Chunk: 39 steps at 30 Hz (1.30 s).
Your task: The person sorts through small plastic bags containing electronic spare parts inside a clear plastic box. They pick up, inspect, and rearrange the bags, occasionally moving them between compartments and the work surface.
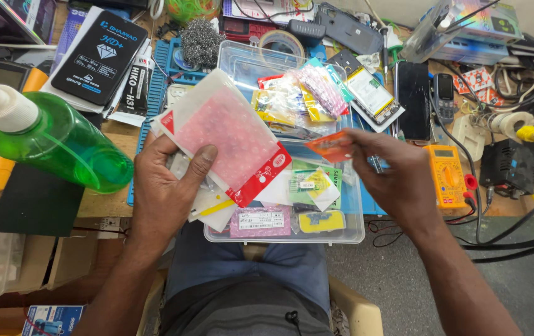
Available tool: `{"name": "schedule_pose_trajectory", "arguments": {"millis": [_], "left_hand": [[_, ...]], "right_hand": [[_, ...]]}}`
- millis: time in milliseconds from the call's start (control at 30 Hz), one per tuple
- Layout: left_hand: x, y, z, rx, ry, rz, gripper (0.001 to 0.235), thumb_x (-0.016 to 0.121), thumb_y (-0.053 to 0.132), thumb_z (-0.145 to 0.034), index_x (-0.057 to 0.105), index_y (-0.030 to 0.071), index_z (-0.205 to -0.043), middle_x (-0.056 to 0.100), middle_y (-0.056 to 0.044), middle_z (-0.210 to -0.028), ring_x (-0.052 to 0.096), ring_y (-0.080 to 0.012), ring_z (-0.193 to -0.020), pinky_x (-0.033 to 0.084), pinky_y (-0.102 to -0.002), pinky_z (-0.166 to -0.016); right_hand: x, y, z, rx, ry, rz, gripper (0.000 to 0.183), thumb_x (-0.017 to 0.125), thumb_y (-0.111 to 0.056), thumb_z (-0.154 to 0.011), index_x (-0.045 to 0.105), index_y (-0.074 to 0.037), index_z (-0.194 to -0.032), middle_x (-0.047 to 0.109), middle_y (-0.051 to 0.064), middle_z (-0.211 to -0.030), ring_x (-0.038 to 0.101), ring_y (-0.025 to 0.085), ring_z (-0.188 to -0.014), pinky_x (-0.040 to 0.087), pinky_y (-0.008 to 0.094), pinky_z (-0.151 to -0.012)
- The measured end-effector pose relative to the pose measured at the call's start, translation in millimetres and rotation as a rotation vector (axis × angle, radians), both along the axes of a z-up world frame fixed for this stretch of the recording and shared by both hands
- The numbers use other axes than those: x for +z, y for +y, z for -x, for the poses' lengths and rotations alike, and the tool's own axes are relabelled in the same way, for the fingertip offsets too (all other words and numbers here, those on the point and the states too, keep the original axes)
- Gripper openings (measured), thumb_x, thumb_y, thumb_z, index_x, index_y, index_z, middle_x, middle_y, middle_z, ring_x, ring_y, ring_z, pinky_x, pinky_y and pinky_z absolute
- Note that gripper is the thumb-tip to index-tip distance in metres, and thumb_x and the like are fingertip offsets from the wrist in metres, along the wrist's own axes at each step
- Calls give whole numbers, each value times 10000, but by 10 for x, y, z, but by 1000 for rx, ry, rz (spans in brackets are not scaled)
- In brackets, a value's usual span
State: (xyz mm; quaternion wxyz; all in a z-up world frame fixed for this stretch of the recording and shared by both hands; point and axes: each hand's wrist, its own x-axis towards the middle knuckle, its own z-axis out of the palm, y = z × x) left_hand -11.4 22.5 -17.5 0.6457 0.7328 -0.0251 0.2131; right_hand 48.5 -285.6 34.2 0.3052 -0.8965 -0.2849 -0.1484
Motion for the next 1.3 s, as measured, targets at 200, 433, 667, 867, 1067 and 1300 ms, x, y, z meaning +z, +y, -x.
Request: {"name": "schedule_pose_trajectory", "arguments": {"millis": [200, 433, 667, 867, 1067, 1300], "left_hand": [[62, -177, -96, -149, 86, 52, 288, 723, 254, -995, 715, 7, -1142, 678, -98, -1092, 655, -118, -958, 539, -289, -851], [113, -222, -38, -234, 98, 236, 442, 745, 234, -940, 598, 6, -1289, 737, -80, -1130, 714, -109, -983, 606, -295, -839], [-15, -86, -53, -187, 98, 284, 362, 733, 155, -962, 644, -34, -1257, 751, -132, -1149, 720, -140, -981, 606, -311, -867], [-103, 41, 2, -117, 106, 317, 411, 747, 155, -937, 607, -19, -1282, 721, -128, -1179, 693, -131, -1031, 580, -303, -901], [-70, 36, 52, -71, 50, 163, 414, 743, 172, -962, 606, -27, -1298, 724, -126, -1181, 681, -128, -1059, 553, -295, -933], [-68, 92, 70, -39, 108, 185, 335, 749, 194, -933, 681, -21, -1181, 750, -115, -1100, 688, -120, -963, 558, -298, -856]], "right_hand": [[143, 277, 202, 264, -445, 87, 244, 720, 12, -993, 693, -81, -1217, 741, 70, -1244, 734, 247, -1215, 592, 393, -1052], [303, 504, 66, 541, -484, 295, 246, 648, -159, -980, 737, -113, -1204, 736, 74, -1301, 693, 227, -1234, 554, 383, -1021], [150, 212, 41, 323, -55, 96, 248, 754, -155, -964, 719, -144, -1209, 737, 15, -1242, 735, 189, -1151, 594, 348, -981], [-153, 130, -74, 273, 93, 516, 512, 824, -228, -757, 708, -105, -1241, 703, 96, -1198, 653, 298, -1095, 532, 440, -903], [-242, 3, -170, 106, 292, 399, 345, 813, -203, -810, 757, -121, -1140, 755, 76, -1005, 724, 244, -900, 568, 369, -794], [-461, -292, -318, 50, 581, -114, 302, 680, -120, -982, 737, -44, -1269, 809, 96, -1051, 691, 111, -928, 564, 264, -812]]}}
